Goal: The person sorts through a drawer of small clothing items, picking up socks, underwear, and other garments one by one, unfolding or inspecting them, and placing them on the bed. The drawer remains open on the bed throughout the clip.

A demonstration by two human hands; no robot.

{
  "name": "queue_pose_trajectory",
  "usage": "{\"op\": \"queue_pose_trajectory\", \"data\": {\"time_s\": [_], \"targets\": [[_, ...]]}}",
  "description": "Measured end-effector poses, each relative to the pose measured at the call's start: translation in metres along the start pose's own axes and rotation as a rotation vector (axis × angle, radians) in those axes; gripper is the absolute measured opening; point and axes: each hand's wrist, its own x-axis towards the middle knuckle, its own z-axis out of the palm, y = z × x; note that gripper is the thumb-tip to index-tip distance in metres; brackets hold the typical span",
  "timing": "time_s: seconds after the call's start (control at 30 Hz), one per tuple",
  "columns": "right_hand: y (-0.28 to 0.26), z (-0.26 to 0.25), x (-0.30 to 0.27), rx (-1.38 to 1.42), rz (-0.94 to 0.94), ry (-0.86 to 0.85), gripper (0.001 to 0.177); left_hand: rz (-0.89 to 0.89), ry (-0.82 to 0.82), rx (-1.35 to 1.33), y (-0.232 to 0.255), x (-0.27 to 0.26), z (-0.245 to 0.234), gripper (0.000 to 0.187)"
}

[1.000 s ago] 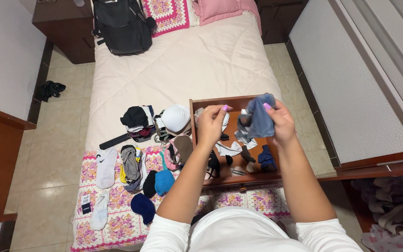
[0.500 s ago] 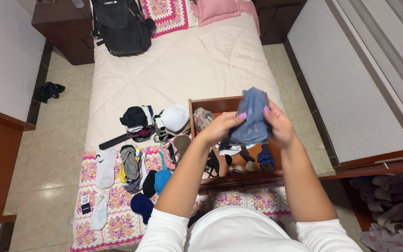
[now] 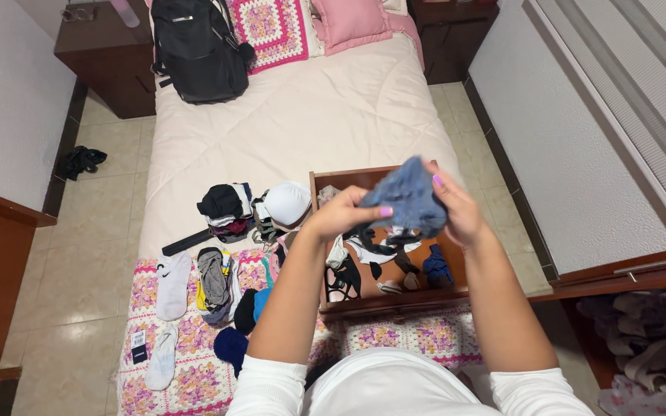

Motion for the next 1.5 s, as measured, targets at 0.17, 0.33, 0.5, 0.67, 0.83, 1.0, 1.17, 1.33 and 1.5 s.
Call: {"op": "queue_pose_trajectory", "data": {"time_s": [0.17,0.33,0.5,0.67,0.83,1.0,1.17,1.33,1.5], "targets": [[0.041,-0.034,0.019,0.304,0.03,-0.516,0.078,0.023,0.176,-0.207,-0.025,0.012,-0.024,0.02],[0.051,-0.079,0.034,0.544,-0.18,-0.446,0.091,-0.102,0.221,-0.284,-0.015,-0.01,-0.037,0.02],[0.037,-0.091,0.034,0.755,-0.176,-0.282,0.063,0.239,0.206,-0.617,-0.023,-0.007,-0.054,0.067],[0.032,-0.102,0.036,0.893,-0.18,-0.211,0.064,0.437,0.395,-0.68,-0.03,0.004,-0.06,0.045],[0.02,-0.108,0.034,0.792,-0.281,-0.058,0.062,0.414,0.501,-0.557,-0.016,-0.009,-0.071,0.05],[0.008,-0.107,0.032,0.457,-0.327,0.038,0.06,0.413,0.36,-0.596,-0.018,-0.021,-0.094,0.065],[0.037,-0.141,0.048,0.46,-0.304,0.143,0.051,0.365,0.436,-0.413,-0.007,-0.029,-0.095,0.066],[0.047,-0.143,0.051,0.422,-0.298,0.27,0.042,0.234,0.657,0.063,-0.001,-0.032,-0.098,0.048],[0.041,-0.126,0.05,-0.053,-0.424,0.523,0.036,0.254,0.9,0.467,0.015,-0.036,-0.087,0.02]]}}
